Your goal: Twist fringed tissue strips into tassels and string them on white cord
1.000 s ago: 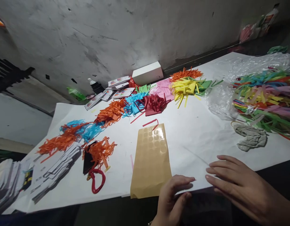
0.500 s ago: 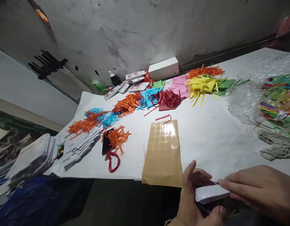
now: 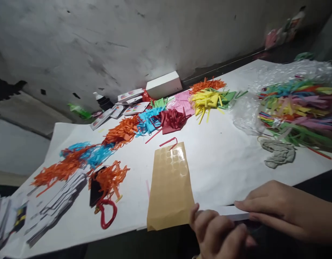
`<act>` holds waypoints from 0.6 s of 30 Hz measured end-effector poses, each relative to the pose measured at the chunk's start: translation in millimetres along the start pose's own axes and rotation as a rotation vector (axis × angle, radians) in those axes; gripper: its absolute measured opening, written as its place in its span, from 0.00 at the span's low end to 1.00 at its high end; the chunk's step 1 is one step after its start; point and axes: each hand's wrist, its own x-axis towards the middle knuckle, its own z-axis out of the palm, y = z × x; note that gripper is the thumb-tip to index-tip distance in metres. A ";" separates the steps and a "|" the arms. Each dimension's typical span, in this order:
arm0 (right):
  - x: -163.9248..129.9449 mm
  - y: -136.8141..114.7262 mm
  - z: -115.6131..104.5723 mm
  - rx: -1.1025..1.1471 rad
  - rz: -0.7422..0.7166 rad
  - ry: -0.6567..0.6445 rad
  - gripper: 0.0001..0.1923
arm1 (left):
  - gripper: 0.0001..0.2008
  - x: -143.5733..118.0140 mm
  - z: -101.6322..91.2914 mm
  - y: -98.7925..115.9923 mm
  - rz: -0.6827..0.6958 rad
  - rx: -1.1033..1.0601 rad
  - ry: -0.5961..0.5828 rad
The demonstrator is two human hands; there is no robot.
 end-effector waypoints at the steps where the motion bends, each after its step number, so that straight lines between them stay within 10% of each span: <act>1: 1.1 -1.6 0.3 0.028 0.005 -0.082 0.09 | 0.08 2.4 4.7 4.4 0.051 0.018 -0.046; 18: -16.2 13.7 0.2 0.063 0.038 -0.264 0.19 | 0.06 13.1 15.2 -0.8 0.143 0.009 -0.193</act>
